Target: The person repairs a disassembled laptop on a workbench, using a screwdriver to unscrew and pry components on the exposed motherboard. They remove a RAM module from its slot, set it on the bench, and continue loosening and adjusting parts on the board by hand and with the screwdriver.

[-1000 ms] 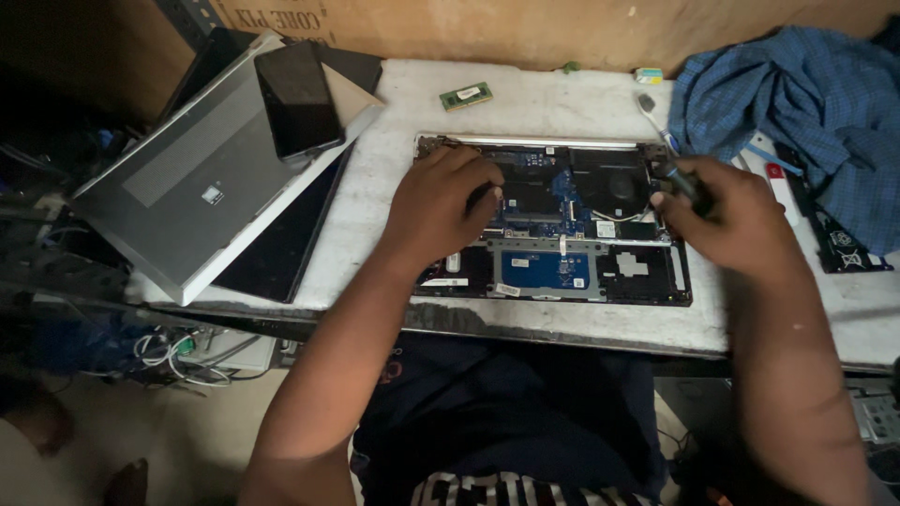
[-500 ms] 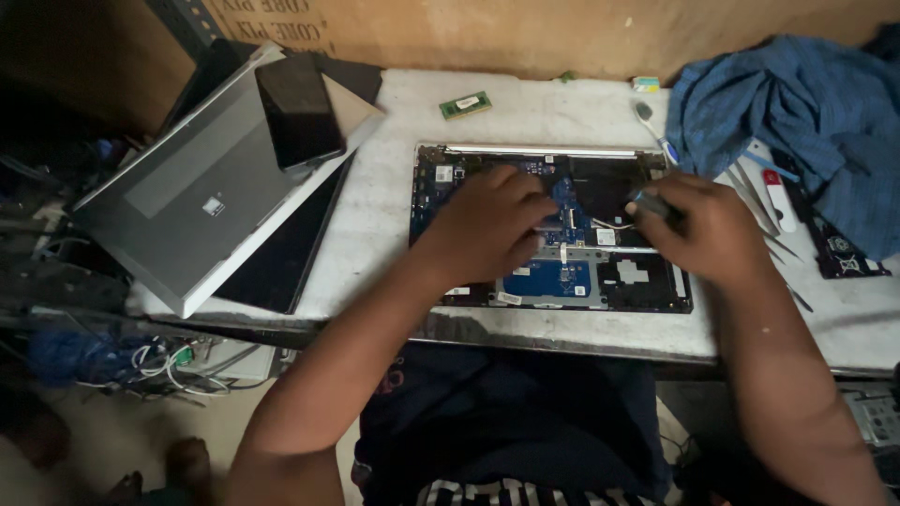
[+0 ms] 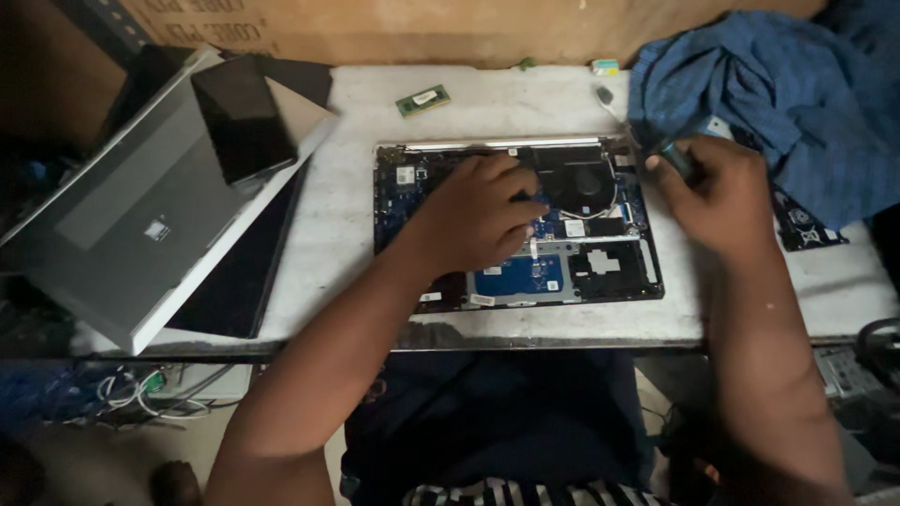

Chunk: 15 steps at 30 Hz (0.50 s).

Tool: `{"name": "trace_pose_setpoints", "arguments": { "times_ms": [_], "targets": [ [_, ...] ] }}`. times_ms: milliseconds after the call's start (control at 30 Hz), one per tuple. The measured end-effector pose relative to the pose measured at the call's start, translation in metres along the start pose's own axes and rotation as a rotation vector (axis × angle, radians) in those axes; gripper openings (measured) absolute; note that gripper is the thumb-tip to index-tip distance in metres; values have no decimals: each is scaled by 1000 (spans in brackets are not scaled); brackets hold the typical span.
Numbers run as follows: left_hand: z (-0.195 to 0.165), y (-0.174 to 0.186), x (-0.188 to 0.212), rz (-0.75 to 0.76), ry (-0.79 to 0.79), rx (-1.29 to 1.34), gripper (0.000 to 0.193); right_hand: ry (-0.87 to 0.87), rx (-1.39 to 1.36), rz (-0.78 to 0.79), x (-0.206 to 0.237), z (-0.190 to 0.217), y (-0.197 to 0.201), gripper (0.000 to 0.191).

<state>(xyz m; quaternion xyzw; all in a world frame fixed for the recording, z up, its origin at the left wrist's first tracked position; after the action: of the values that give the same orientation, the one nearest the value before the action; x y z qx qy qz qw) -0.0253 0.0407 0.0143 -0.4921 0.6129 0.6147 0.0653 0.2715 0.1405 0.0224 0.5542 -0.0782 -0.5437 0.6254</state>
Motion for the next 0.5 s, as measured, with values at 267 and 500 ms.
{"name": "trace_pose_setpoints", "arguments": {
  "times_ms": [267,500],
  "targets": [
    [-6,7,2,10,57,6,23,-108,-42,287,2,-1,-2,19],
    [-1,32,1,-51,95,-29,18,-182,-131,421,4,-2,-3,21]
  ]
}}
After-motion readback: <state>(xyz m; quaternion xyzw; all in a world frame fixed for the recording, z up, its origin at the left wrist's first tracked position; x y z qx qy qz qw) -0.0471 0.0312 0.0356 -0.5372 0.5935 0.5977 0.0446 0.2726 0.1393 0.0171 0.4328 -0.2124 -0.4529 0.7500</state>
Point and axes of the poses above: each hand's wrist, its own x-axis away from the middle knuckle, its own y-axis out of the back of the hand, z = x × y, the point moved 2 cm from there along -x, towards the middle knuckle, and after that the axes turned 9 degrees about x, right-handed, at the moved point
